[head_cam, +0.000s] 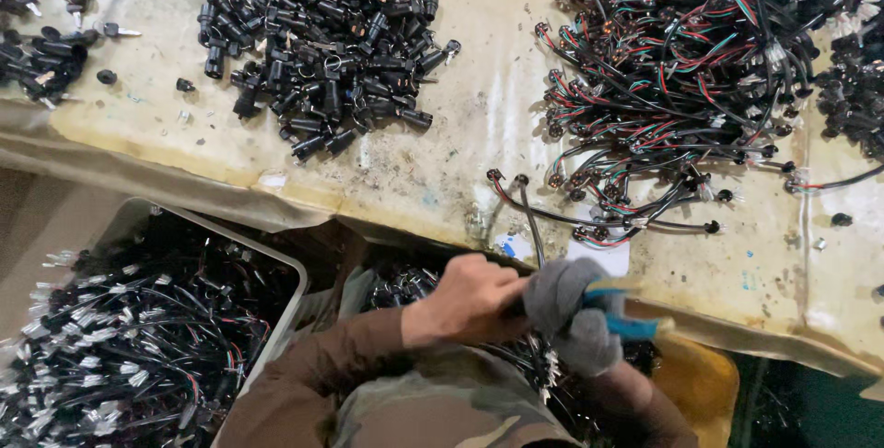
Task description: The person repeatedly picks up black cylindrical components and wire harnesses from a table, uses pliers to strip or adjust wires, and places the components into a bin. The person wears a glove on the right hand and handles items one at a time.
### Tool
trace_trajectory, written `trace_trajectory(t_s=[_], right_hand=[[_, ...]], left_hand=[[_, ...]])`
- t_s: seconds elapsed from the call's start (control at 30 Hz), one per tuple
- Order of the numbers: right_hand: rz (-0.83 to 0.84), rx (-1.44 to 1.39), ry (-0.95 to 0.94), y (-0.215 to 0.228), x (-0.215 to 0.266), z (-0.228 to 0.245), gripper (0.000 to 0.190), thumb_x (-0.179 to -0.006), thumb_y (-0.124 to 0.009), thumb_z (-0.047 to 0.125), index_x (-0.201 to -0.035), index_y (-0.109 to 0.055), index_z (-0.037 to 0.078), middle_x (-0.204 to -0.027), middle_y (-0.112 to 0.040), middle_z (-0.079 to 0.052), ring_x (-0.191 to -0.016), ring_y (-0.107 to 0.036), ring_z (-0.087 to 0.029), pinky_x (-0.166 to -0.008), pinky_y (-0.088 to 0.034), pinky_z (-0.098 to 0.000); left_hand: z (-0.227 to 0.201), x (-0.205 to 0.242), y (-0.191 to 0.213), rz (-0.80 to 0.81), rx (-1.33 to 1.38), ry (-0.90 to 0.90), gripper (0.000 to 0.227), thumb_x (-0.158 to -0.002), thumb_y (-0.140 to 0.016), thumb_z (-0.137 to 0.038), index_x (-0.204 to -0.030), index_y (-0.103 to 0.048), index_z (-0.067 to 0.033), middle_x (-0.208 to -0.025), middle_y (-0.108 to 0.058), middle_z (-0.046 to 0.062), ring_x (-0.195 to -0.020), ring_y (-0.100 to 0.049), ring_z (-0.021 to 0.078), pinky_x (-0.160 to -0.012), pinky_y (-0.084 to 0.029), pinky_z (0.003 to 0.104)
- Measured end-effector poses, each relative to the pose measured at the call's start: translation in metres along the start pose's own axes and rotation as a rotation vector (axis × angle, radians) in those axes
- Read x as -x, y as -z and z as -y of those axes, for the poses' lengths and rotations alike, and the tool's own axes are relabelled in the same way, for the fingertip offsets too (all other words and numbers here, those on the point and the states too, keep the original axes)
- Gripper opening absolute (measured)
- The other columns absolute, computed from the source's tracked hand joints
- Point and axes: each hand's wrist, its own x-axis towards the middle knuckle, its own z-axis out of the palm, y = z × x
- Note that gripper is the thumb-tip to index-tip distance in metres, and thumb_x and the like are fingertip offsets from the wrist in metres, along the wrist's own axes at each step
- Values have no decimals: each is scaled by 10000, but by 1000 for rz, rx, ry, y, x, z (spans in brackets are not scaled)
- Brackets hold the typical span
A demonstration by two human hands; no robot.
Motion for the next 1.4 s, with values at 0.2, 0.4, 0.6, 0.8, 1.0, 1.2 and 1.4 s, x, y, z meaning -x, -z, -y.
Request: trace_trajectory(t_s=[0.2, 0.4, 0.6, 0.8, 1.0, 1.2, 1.4], right_hand=[[29, 913, -333, 33, -82, 37, 360, -824, -804, 388, -821, -614, 82, -659, -622, -42, -560, -582, -194, -494, -463, -331], [-38, 1654, -97, 48, -92, -69, 255, -827, -804, 277, -894, -657, 80, -762, -686, -184, -678, -676, -399, -587, -500, -504], [-477, 993, -152, 36, -74, -86, 168, -908, -742, 218, -995, -657, 103, -818, -679, -91, -614, -634, -214, -506, -465, -357], [-565, -271, 222, 17, -72, 19, 209, -1040, -672, 242, -1069, -601, 48, -916, -636, -28, -589, -496, -39, -486, -385, -187], [-49, 1336, 221, 1, -54, 6, 178, -910, -756, 238, -958, -689, 79, -891, -646, -80, -760, -658, -230, -681, -528, -338], [-71, 1685, -201, 47, -68, -62, 331, -718, -810, 145, -1012, -681, 62, -1043, -642, -153, -862, -672, -389, -699, -531, -470], [7, 1622, -93, 80, -58, -76, 376, -665, -787, 111, -1030, -699, 85, -1021, -656, -141, -821, -680, -377, -662, -528, -471]], left_hand=[[34, 12, 97, 564, 688, -323, 247, -934, -723, -243, -1161, -687, -154, -1082, -696, 2, -1052, -654, 200, -997, -417, 368], [33, 58, 49, 803, -16, 36, 860, -592, -824, -281, -1338, -546, 45, -1213, -568, 216, -1102, -559, 435, -844, -506, 468], [95, 37, 67, 598, 78, 232, 619, -856, -586, 20, -1462, -545, -100, -1204, -650, 157, -1086, -634, 336, -947, -521, 424], [173, -27, 75, -56, -651, 192, 665, -680, -588, 143, -1336, -602, 38, -1279, -616, 183, -1181, -548, 386, -936, -522, 412], [189, -34, 74, -37, -619, 265, 475, -802, -701, 73, -1265, -642, -15, -1131, -641, 105, -1101, -581, 314, -906, -535, 393], [147, -11, 59, -591, -207, 103, 406, -813, -891, -158, -1098, -619, -59, -1092, -662, 111, -1042, -649, 247, -935, -554, 372], [77, 12, -4, -200, 670, 544, 515, -780, -916, -187, -1098, -525, -83, -877, -683, 45, -846, -625, 66, -778, -522, 251]])
